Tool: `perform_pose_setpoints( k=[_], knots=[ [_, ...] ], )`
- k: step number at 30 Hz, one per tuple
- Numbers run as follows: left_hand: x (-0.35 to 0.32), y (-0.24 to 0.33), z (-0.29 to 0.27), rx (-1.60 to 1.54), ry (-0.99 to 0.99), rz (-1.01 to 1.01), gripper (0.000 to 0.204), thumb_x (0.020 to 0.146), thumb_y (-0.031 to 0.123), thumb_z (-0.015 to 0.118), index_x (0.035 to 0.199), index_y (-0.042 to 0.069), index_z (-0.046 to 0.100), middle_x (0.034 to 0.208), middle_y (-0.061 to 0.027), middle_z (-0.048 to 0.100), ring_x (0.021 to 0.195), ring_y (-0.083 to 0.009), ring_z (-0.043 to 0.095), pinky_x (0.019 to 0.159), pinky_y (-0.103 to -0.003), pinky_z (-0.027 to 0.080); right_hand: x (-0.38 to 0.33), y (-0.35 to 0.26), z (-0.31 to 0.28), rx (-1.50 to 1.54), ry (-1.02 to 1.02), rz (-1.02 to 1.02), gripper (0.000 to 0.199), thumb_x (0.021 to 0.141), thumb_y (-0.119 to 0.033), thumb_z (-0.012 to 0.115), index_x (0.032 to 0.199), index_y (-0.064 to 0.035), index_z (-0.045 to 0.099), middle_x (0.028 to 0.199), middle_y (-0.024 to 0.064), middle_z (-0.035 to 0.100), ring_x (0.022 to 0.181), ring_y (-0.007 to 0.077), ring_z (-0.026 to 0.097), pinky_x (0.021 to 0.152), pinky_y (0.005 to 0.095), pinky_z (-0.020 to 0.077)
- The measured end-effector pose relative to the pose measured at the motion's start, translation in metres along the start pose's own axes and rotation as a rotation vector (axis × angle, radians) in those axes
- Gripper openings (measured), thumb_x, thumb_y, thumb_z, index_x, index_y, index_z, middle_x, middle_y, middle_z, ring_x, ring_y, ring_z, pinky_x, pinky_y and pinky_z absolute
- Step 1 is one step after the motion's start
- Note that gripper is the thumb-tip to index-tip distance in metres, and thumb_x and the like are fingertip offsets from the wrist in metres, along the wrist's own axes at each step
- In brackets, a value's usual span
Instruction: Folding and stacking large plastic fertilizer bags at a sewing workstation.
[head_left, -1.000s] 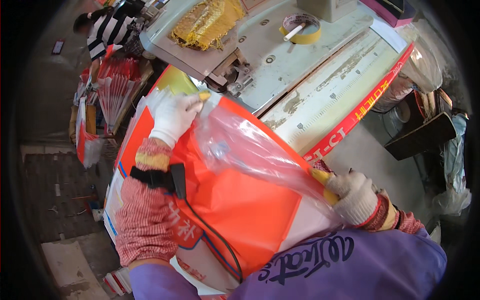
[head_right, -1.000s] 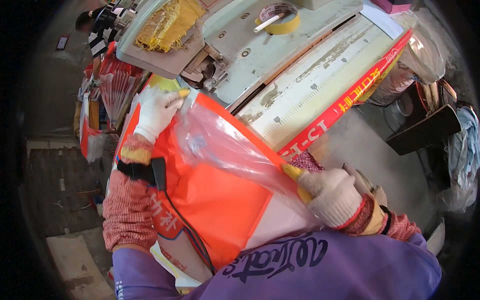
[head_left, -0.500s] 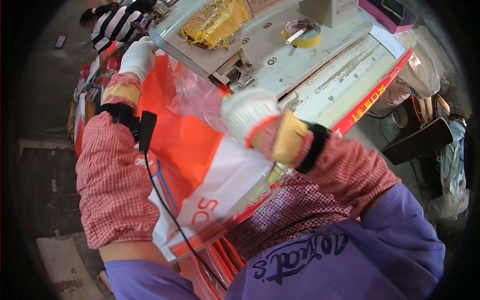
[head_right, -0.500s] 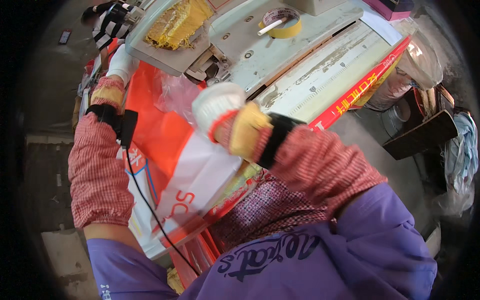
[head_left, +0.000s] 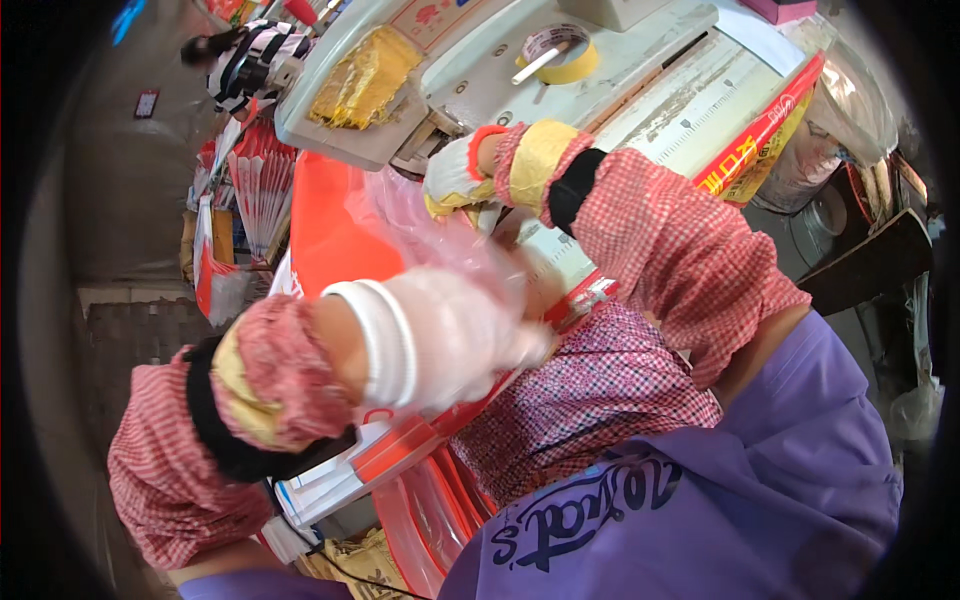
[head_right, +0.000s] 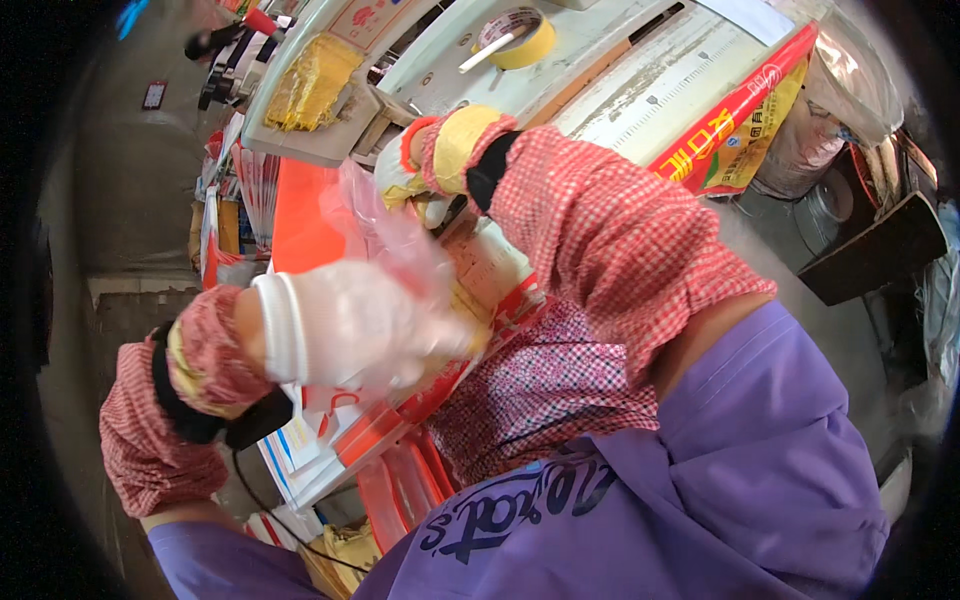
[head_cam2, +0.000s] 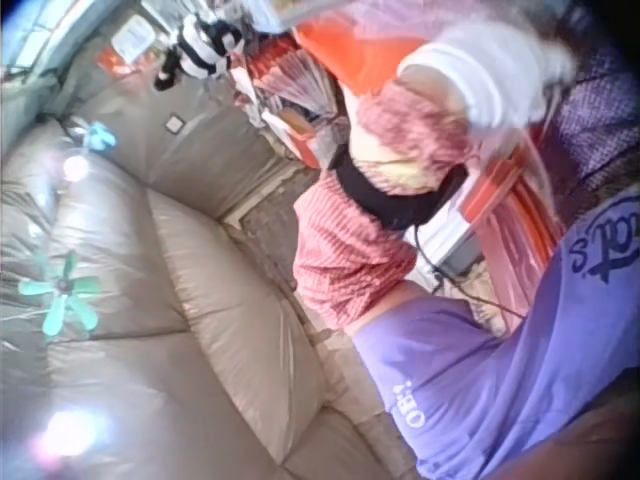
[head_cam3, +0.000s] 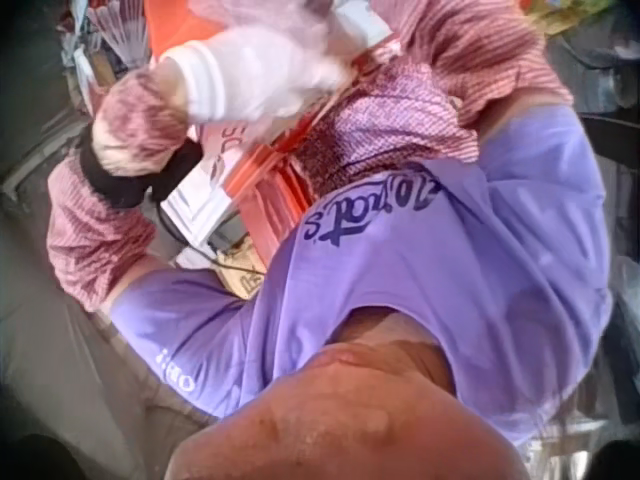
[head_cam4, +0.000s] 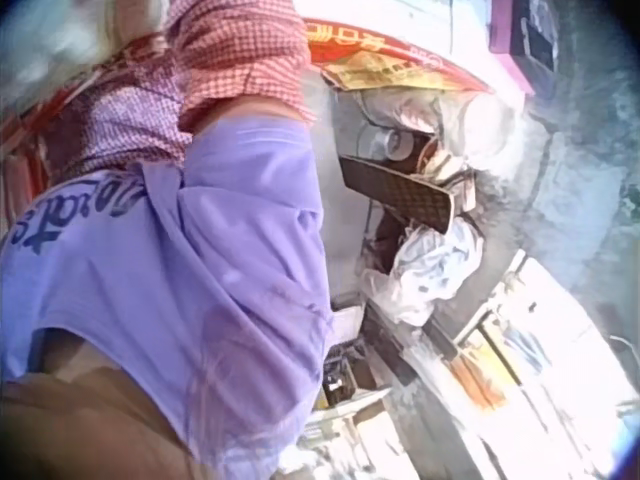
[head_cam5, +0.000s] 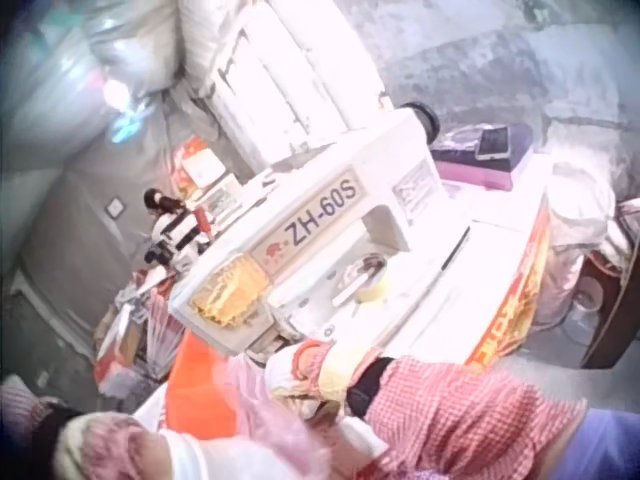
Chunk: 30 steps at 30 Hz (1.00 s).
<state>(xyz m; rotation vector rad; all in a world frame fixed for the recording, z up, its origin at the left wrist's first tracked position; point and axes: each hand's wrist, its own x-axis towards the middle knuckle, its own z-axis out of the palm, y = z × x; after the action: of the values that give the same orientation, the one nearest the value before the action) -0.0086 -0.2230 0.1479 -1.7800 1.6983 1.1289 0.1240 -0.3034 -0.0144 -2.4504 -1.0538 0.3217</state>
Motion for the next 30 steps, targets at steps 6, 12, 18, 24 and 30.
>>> perform_pose_setpoints(
  k=[6, 12, 18, 24, 30],
  knots=[
    [-0.047, -0.038, -0.035, -0.992, 0.098, -0.713, 0.031, 0.088, 0.033, 0.051, 0.094, 0.004, 0.061, 0.067, -0.0068, 0.059, 0.063, -0.0169, 0.059, 0.057, -0.028, 0.049, -0.022, -0.038, -0.014, 0.085, -0.059, 0.057, 0.029, 0.064, -0.023, 0.072, 0.090, -0.0102, 0.067, 0.086, -0.0008, 0.064, 0.070, 0.0179, 0.057, 0.062, 0.0337, 0.0463],
    [-0.035, 0.055, -0.035, 0.123, -0.787, -0.666, 0.050, 0.078, 0.053, 0.051, 0.079, 0.006, 0.067, 0.071, -0.0119, 0.063, 0.066, -0.0297, 0.060, 0.064, -0.038, 0.048, 0.047, 0.056, 0.060, -0.321, 0.016, 0.115, 0.019, 0.061, -0.018, 0.069, 0.072, -0.0035, 0.066, 0.065, 0.0126, 0.061, 0.060, 0.0256, 0.061, 0.054, 0.0381, 0.0467],
    [-0.056, 0.094, 0.011, 0.010, -0.928, -0.568, 0.018, 0.070, 0.024, 0.057, 0.076, 0.012, 0.068, 0.066, -0.0074, 0.062, 0.067, -0.0257, 0.063, 0.057, -0.038, 0.048, -0.031, -0.075, 0.028, -0.195, 0.147, 0.216, 0.019, 0.067, -0.024, 0.062, 0.080, -0.0103, 0.067, 0.074, 0.0088, 0.064, 0.068, 0.0222, 0.062, 0.060, 0.0347, 0.0480],
    [0.026, 0.114, 0.039, 0.053, -0.206, 0.076, 0.009, 0.053, 0.019, 0.061, 0.054, 0.010, 0.063, 0.050, -0.0069, 0.054, 0.051, -0.0243, 0.054, 0.050, -0.036, 0.040, -0.091, -0.142, 0.072, -0.105, 0.471, 0.353, 0.018, 0.078, -0.016, 0.051, 0.091, -0.0111, 0.062, 0.073, 0.0090, 0.060, 0.066, 0.0217, 0.059, 0.061, 0.0333, 0.0475],
    [0.005, 0.092, 0.003, 0.009, -0.647, -0.189, 0.018, 0.067, 0.025, 0.061, 0.067, 0.008, 0.066, 0.060, -0.0083, 0.060, 0.060, -0.0251, 0.061, 0.055, -0.037, 0.045, -0.100, -0.152, 0.102, -0.063, 0.766, 0.605, 0.019, 0.081, -0.016, 0.048, 0.076, -0.0050, 0.062, 0.061, 0.0112, 0.057, 0.052, 0.0241, 0.058, 0.042, 0.0383, 0.0440]
  ],
)
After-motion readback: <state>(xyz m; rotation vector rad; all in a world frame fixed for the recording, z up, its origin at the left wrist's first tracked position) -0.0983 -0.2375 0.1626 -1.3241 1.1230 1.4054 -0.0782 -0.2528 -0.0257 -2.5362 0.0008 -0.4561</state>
